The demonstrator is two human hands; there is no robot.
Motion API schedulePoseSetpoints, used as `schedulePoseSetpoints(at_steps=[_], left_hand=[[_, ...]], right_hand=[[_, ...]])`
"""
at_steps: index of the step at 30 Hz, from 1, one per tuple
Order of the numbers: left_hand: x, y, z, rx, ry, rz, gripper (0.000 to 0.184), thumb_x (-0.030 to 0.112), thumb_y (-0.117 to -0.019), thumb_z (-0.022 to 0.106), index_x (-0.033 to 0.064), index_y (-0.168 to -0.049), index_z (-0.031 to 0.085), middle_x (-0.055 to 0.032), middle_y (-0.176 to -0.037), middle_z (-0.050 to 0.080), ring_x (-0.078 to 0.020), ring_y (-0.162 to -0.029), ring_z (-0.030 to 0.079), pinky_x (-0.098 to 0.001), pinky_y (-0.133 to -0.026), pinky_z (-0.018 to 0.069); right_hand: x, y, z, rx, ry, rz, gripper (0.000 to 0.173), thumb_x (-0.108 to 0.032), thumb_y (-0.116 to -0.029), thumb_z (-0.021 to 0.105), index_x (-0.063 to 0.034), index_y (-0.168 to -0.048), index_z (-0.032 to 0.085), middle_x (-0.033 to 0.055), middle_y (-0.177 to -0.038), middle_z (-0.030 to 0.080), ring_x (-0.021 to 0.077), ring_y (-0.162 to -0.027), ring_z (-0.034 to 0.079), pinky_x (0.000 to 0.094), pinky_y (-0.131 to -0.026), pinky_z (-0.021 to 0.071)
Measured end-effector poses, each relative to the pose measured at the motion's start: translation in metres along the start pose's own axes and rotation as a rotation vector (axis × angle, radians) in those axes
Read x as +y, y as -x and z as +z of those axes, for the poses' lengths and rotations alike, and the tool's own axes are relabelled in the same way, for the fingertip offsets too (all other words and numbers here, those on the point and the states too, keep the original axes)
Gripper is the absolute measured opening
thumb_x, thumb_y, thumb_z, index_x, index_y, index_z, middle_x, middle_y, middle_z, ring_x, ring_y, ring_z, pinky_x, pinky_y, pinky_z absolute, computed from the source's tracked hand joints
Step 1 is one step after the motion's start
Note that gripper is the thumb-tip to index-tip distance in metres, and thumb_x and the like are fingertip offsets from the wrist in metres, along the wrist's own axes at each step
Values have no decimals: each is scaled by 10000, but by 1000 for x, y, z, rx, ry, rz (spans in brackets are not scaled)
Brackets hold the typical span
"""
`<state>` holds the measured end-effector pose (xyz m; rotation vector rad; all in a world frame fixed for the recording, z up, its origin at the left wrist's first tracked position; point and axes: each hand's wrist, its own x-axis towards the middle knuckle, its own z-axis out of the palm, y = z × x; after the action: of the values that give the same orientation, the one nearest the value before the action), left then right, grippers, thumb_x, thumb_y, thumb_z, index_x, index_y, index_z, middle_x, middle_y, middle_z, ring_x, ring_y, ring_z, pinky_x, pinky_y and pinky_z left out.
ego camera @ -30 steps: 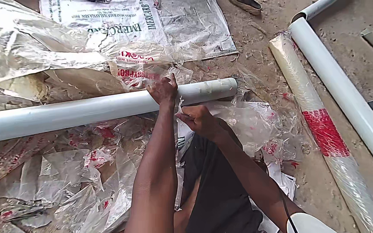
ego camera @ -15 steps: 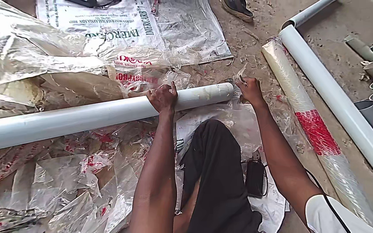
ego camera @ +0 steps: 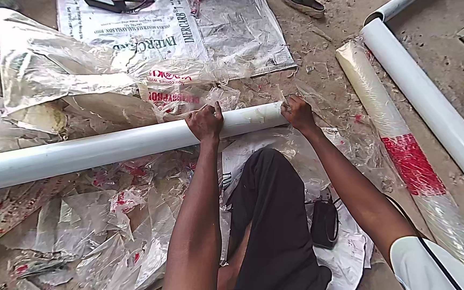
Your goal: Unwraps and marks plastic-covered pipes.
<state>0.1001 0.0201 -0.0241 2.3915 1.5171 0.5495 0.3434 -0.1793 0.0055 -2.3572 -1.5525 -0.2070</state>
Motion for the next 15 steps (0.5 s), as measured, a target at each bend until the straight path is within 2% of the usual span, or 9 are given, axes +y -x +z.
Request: schedulePoseSetpoints(at_steps=[1, 4, 6, 10, 13, 14, 15], left_hand=[[0, 0, 0, -2, -4, 0, 638, 522, -1073, 313, 88, -828, 711, -112, -841, 758, -300, -911, 731, -558, -1005, 427], [0, -3, -1, -12, -2, -8, 636, 528, -1071, 317, 89, -824, 705, -110, -844, 757, -291, -913, 732, -557, -984, 435], [-1, -3, 0, 2, 8, -1, 630, 524, -1070, 322, 88, -822, 703, -105, -851, 761, -296, -914, 733, -561, -988, 435], [-1, -2, -2, -22, 11, -1, 629, 516, -1074, 311, 91, -853, 718, -110, -893, 771, -293, -942, 735, -556, -1011, 433], [1, -2, -2, -16, 14, -5, 614, 504, -1071, 327, 85, -851, 717, -114, -881, 769, -303, -939, 737, -564, -1002, 432], [1, -2, -1, -2, 13, 0, 613, 500, -1071, 327, 83, -839, 713, -113, -867, 766, -302, -924, 737, -562, -996, 435], [1, -1, 0, 12, 9, 2, 619, 504, -1072, 322, 87, -826, 709, -108, -855, 764, -295, -914, 738, -555, -993, 437]], right_hand=[[-3, -1, 2, -24, 32, 22, 301, -176, -1007, 544, 110, -975, 629, 284, -1027, 653, 449, -858, 692, 597, -680, 538], [-6, -4, 7, -20, 16, 101, 312, -160, -1037, 492, 128, -1037, 611, 302, -1077, 642, 454, -889, 692, 587, -721, 546], [-8, -4, 9, 16, -40, 161, 332, -152, -1049, 487, 157, -1066, 605, 331, -1096, 641, 476, -947, 684, 591, -809, 542], [-17, -12, -1, -8, -135, 403, 316, -129, -1050, 507, 164, -1130, 595, 342, -1098, 650, 472, -1068, 659, 580, -958, 493], [-10, -15, -13, -45, -301, 513, 334, -158, -1051, 547, 154, -1157, 601, 326, -1074, 655, 428, -1048, 654, 563, -962, 478], [-5, -14, -15, -13, -388, 547, 333, -171, -1049, 557, 138, -1156, 616, 292, -1042, 663, 375, -995, 660, 533, -932, 494], [1, -13, -16, 47, -478, 582, 314, -202, -1059, 543, 98, -1117, 618, 210, -967, 650, 272, -891, 643, 457, -855, 510]])
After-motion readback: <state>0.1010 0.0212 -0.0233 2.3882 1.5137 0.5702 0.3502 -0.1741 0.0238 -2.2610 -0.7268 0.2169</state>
